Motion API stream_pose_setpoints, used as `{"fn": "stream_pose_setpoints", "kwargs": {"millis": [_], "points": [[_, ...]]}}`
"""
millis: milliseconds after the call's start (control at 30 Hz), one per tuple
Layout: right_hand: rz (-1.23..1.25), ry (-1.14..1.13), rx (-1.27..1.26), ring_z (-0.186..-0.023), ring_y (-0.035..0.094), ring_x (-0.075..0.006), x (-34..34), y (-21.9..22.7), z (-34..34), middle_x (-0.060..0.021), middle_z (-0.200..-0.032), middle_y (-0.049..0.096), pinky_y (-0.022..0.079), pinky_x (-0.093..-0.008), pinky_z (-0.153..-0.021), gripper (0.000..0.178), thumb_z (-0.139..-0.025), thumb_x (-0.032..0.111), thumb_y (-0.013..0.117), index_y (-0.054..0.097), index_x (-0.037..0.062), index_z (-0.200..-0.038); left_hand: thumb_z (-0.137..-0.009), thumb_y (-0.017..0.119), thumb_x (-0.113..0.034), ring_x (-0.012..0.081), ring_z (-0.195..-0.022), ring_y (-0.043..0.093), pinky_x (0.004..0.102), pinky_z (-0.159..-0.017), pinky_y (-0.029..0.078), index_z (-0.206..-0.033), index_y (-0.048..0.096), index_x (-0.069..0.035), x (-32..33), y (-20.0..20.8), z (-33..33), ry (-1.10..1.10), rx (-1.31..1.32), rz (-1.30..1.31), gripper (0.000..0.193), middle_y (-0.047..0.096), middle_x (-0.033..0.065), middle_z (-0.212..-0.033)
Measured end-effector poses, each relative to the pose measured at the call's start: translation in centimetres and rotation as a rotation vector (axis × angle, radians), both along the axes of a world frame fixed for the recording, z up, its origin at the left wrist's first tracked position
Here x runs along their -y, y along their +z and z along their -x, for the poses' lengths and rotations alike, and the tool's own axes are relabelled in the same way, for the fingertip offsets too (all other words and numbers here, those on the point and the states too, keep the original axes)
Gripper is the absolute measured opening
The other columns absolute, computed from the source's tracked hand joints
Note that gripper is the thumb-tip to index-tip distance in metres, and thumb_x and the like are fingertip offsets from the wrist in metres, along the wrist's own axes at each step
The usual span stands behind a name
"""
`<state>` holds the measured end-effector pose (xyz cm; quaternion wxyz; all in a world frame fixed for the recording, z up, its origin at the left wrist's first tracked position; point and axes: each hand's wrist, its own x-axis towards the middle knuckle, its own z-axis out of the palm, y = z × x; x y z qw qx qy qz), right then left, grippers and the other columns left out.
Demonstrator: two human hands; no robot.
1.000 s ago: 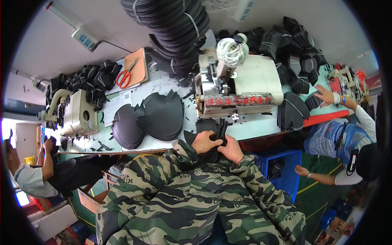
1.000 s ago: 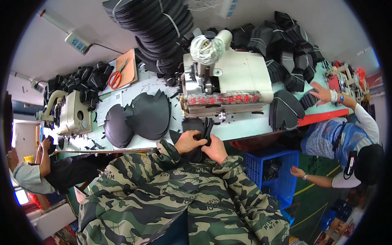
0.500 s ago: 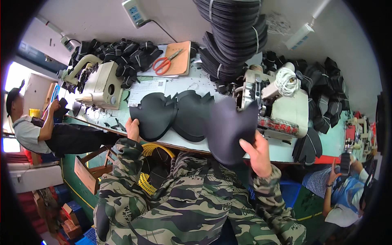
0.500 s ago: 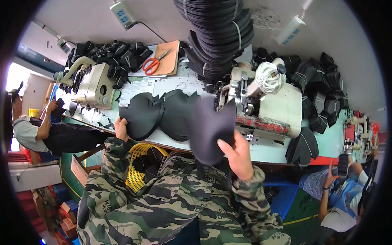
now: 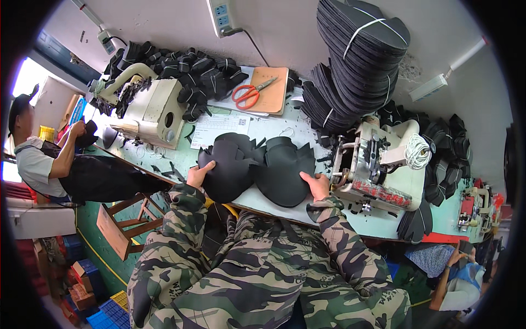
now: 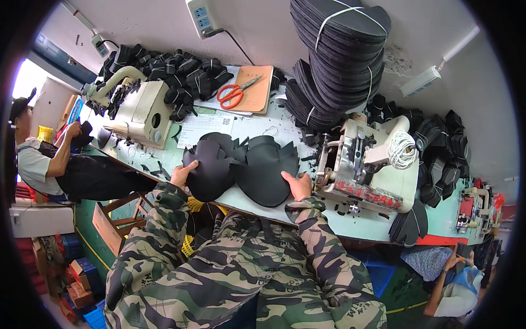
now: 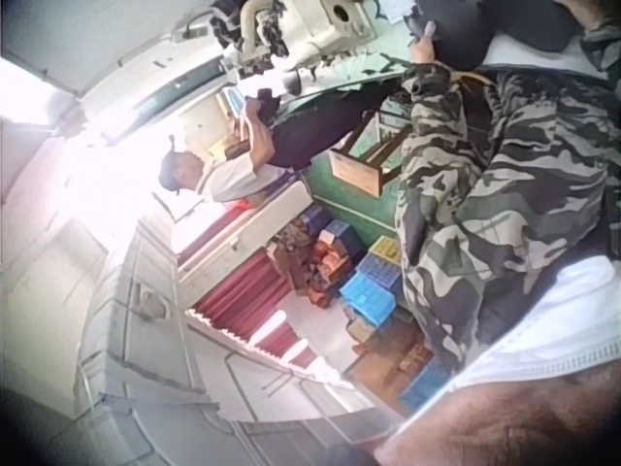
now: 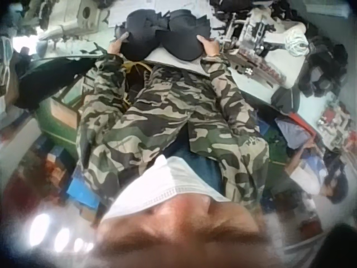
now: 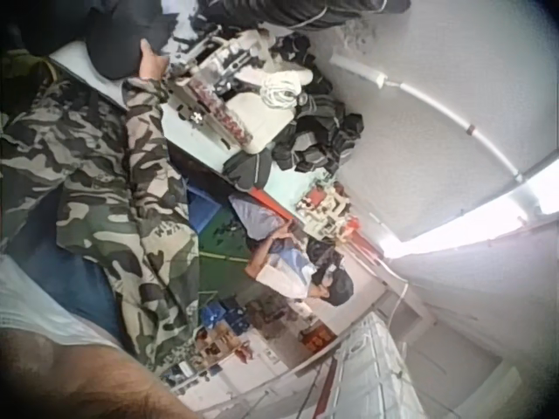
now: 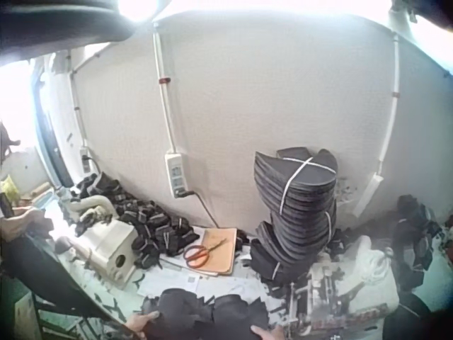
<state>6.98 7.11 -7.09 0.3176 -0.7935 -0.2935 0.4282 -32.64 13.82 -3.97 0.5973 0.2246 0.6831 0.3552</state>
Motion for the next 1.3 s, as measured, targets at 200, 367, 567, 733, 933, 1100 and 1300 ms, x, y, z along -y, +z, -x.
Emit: {"fn": "stream_pose_setpoints", "kwargs": {"millis": [200,367,567,733,933,1100,1300], "points": [[-0.075,-0.072,-0.351,-0.079,0.065,-0.0233,0.3,2.2,0.8,-0.0180,-0.090,0.066,0.053,-0.0331,-0.070,0.049,-0.068,0.024,0.079,0.059,-0.0113,-0.095,-0.079,0.074,-0.015,0.0223,-0.085,0.065,0.0328,-0.079,0.053,-0.112,0.057,0.007,0.6,2.3,-0.9,0.000,0.130,-0.234,0.044,0.065,0.0141,-0.100],[-0.138,-0.059,-0.630,-0.078,0.065,-0.0212,1.0,5.2,1.9,-0.0127,-0.095,0.066,0.054,-0.0317,-0.072,0.039,-0.076,0.009,0.073,0.057,-0.0085,-0.107,-0.080,0.073,-0.013,0.0218,-0.087,0.065,0.0330,-0.081,0.053,-0.114,0.055,0.008,0.0,5.2,-0.8,-0.066,0.293,-0.215,0.043,0.064,0.0135,-0.101],[-0.263,-0.095,-0.786,-0.088,0.063,-0.0193,2.9,8.9,1.5,-0.0111,-0.098,0.065,0.051,-0.0311,-0.080,0.039,-0.074,0.008,0.074,0.057,-0.0054,-0.107,-0.086,0.067,-0.025,0.0244,-0.088,0.066,0.0353,-0.083,0.054,-0.115,0.056,0.005,-1.3,6.8,2.0,0.080,0.449,0.037,0.042,0.065,0.0153,-0.105],[-0.212,-0.117,-0.559,-0.088,0.063,-0.0182,4.9,6.8,0.2,-0.0105,-0.102,0.066,0.050,-0.0307,-0.079,0.039,-0.076,0.009,0.072,0.058,-0.0042,-0.110,-0.088,0.065,-0.030,0.0225,-0.088,0.066,0.0321,-0.082,0.054,-0.116,0.057,0.001,1.9,4.7,1.7,0.122,0.437,0.115,0.042,0.066,0.0124,-0.105],[-0.160,0.033,-0.164,-0.094,0.062,-0.0281,7.3,7.5,1.1,-0.0166,-0.105,0.064,0.048,-0.0377,-0.083,0.050,-0.076,0.016,0.074,0.053,-0.0066,-0.115,-0.089,0.063,-0.030,0.0241,-0.092,0.066,0.0376,-0.085,0.054,-0.119,0.055,0.000,4.7,2.9,-0.4,0.125,0.771,0.128,0.044,0.065,0.0138,-0.109],[-0.485,0.407,0.644,-0.094,0.062,-0.0216,8.2,12.8,3.5,-0.0140,-0.103,0.065,0.048,-0.0342,-0.086,0.054,-0.082,0.023,0.072,0.050,-0.0081,-0.120,-0.089,0.060,-0.041,0.0280,-0.103,0.062,0.0424,-0.092,0.050,-0.128,0.048,-0.002,6.8,3.7,-1.5,0.107,0.738,0.104,0.056,0.060,0.0162,-0.118],[0.086,0.685,-0.793,-0.113,0.055,-0.0229,5.1,13.7,7.2,-0.0215,-0.127,0.053,0.045,-0.0313,-0.095,0.066,-0.084,0.024,0.071,0.039,-0.0062,-0.134,-0.086,0.061,-0.047,0.0304,-0.111,0.058,0.0454,-0.099,0.045,-0.131,0.046,-0.002,8.7,7.1,-3.2,0.243,1.022,-0.006,0.066,0.056,0.0175,-0.126]]}}
